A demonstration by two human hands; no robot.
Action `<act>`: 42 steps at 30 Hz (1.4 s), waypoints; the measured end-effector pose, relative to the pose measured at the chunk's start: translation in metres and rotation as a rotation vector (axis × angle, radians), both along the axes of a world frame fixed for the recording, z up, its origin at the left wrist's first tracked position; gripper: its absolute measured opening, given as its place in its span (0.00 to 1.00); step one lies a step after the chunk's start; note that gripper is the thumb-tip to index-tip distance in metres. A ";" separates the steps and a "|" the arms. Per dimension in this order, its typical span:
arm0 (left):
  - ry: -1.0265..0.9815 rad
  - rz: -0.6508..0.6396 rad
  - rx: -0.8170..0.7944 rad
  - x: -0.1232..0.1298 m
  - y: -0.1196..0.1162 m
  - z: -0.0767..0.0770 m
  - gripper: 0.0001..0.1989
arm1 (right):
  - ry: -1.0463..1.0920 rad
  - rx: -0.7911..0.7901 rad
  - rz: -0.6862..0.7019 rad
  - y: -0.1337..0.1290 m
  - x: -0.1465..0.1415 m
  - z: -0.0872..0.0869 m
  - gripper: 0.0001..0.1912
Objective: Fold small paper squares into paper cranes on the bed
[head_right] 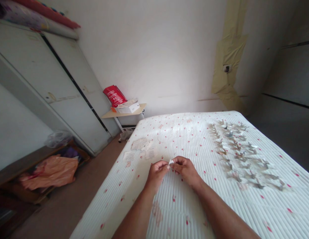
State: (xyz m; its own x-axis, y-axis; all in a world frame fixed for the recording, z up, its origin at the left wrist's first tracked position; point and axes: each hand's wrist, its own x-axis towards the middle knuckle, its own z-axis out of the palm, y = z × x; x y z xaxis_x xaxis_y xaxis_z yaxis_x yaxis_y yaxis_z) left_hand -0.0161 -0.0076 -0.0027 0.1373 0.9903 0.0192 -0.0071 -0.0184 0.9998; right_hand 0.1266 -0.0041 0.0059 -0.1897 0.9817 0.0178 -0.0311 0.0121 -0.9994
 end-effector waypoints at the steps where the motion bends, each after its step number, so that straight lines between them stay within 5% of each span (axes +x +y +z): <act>1: -0.004 0.008 0.017 0.000 0.000 0.000 0.09 | 0.017 -0.005 -0.006 0.000 -0.001 0.001 0.13; 9: -0.051 0.122 0.093 0.003 -0.002 0.002 0.07 | -0.029 0.024 -0.014 -0.003 -0.006 0.000 0.14; 42: -0.115 0.047 0.115 0.007 -0.009 0.006 0.09 | -0.069 0.134 -0.037 -0.008 -0.004 0.012 0.12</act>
State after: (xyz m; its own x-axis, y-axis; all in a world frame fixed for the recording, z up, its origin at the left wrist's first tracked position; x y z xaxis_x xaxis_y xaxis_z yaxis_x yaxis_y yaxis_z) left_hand -0.0090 -0.0167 0.0033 0.0813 0.9860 0.1459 -0.1177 -0.1359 0.9837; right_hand 0.1222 -0.0121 0.0179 -0.1583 0.9778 0.1371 0.0403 0.1452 -0.9886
